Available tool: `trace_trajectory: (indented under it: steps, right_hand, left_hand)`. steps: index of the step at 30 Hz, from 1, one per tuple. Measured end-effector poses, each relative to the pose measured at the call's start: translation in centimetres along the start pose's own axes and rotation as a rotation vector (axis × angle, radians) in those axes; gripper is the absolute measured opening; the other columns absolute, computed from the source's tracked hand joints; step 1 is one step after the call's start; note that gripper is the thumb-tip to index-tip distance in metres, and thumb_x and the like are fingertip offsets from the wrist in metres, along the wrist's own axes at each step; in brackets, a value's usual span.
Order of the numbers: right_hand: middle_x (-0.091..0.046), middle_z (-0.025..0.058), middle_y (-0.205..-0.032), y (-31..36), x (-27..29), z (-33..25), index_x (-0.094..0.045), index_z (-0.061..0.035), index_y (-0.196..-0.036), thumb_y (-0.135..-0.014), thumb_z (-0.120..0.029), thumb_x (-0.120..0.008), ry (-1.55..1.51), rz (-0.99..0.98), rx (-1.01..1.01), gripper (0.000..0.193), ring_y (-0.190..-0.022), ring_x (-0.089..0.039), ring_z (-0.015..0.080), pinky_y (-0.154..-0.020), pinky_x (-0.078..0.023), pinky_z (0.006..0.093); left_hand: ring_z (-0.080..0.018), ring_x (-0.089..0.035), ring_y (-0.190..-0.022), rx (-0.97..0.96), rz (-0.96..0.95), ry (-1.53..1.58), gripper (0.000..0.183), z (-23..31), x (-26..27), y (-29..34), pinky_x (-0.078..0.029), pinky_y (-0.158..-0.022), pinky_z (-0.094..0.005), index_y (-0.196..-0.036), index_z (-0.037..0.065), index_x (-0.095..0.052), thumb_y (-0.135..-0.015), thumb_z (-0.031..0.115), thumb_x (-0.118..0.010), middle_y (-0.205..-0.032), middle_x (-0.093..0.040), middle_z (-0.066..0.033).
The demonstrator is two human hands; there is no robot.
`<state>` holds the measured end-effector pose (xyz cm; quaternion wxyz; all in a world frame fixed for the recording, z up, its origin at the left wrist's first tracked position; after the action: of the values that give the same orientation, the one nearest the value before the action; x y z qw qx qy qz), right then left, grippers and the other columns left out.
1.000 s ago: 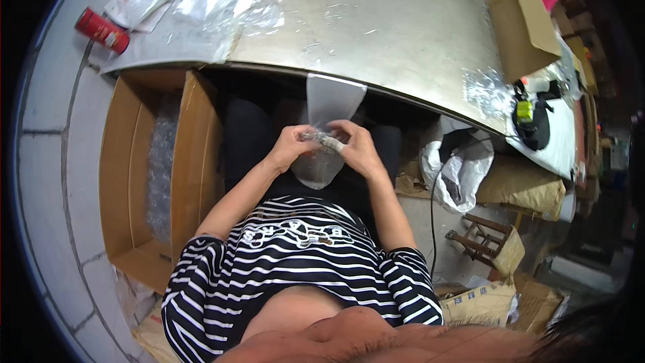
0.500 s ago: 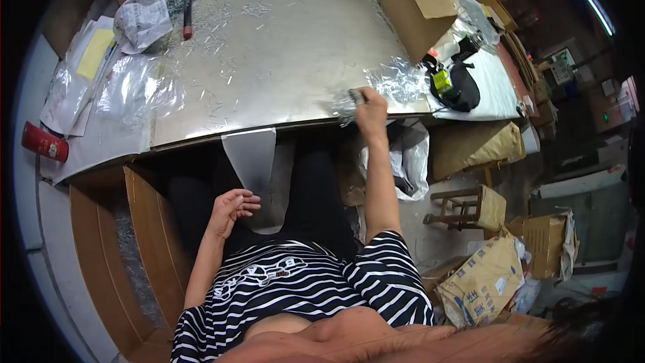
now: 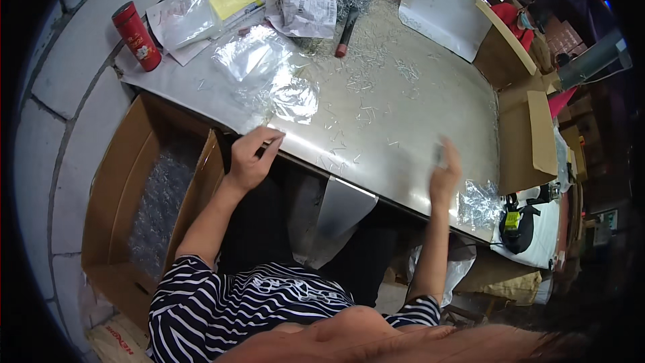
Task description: The person is bagging small metal components and placing them into a cardboard box.
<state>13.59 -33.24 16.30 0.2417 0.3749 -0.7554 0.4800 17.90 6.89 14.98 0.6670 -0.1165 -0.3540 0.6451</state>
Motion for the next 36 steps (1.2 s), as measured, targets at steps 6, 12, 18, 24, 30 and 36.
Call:
trace_trajectory:
  steps: [6,12,18,24,30,36]
  right_hand:
    - [-0.042,0.0175,-0.145,-9.4,-17.8,-10.0,-0.047,-0.0084,-0.138,-0.095,-0.021,-0.053,-0.161,-0.213,0.244,0.045,-0.137,-0.034,0.037,-0.112,-0.03,0.0425]
    - [-0.04,0.0166,-0.147,-10.8,-22.9,-8.2,-0.041,-0.0094,-0.141,-0.096,-0.029,-0.047,0.345,-0.49,0.155,0.05,-0.137,-0.033,0.0416,-0.111,-0.031,0.0482]
    - [-0.042,0.0174,-0.145,-2.4,-16.2,-5.7,-0.046,-0.0029,-0.136,-0.088,-0.012,-0.052,0.205,-0.429,0.322,0.05,-0.135,-0.035,0.0412,-0.109,-0.033,0.0463]
    - [-0.044,0.0174,-0.143,2.1,-8.7,-12.0,-0.049,-0.0027,-0.134,-0.092,-0.024,-0.058,0.09,-0.37,0.329,0.048,-0.135,-0.037,0.0361,-0.111,-0.033,0.0423]
    - [-0.046,0.0125,-0.143,8.8,-11.9,-16.9,-0.046,-0.005,-0.136,-0.089,-0.03,-0.061,0.008,-0.503,0.531,0.056,-0.136,-0.039,0.0289,-0.109,-0.033,0.0469]
    - [-0.044,0.0079,-0.145,9.4,-10.0,-15.7,-0.045,-0.008,-0.138,-0.087,-0.018,-0.059,0.076,-0.455,0.475,0.054,-0.137,-0.038,0.0248,-0.109,-0.033,0.0454]
  left_hand:
    - [-0.0338,-0.03,-0.14,-0.097,-0.544,-0.777,0.073,-5.6,-8.1,0.4,-0.023,-0.113,-0.051,-0.14,-0.004,-0.037,-0.089,0.045,-0.055,-0.149,-0.034,-0.0188]
    - [-0.0289,-0.036,-0.138,-0.17,-0.385,-0.634,0.064,-4.0,-7.3,3.6,-0.024,-0.112,-0.0517,-0.135,0.003,-0.048,-0.086,0.042,-0.061,-0.146,-0.042,-0.0131]
    - [-0.0244,-0.042,-0.132,-0.156,-0.317,-0.569,0.049,-3.0,-7.9,4.0,-0.024,-0.11,-0.0552,-0.129,0.018,-0.058,-0.082,0.022,-0.068,-0.139,-0.05,-0.0058]
    - [-0.0237,-0.043,-0.131,-0.193,-0.299,-0.59,0.039,-2.5,-8.3,4.4,-0.024,-0.108,-0.0584,-0.126,0.017,-0.06,-0.088,0.021,-0.063,-0.137,-0.051,-0.0062]
    - [-0.026,-0.038,-0.136,-0.101,-0.329,-0.567,0.055,-2.5,-7.2,3.6,-0.026,-0.111,-0.0471,-0.138,0.015,-0.048,-0.087,0.025,-0.064,-0.144,-0.044,-0.0088]
    - [-0.0271,-0.032,-0.139,-0.021,-0.304,-0.732,0.066,-4.1,-5.4,3.3,-0.023,-0.113,-0.0454,-0.141,0.006,-0.041,-0.087,0.035,-0.063,-0.147,-0.04,-0.0117]
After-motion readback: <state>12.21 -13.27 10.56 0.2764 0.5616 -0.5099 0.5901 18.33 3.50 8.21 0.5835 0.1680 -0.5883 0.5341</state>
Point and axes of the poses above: each hand's wrist, its own y-axis away from the middle knuckle, its own x-axis out of the back of the hand, z = x × y, the point moved 7 cm from there along -y, towards the middle knuckle
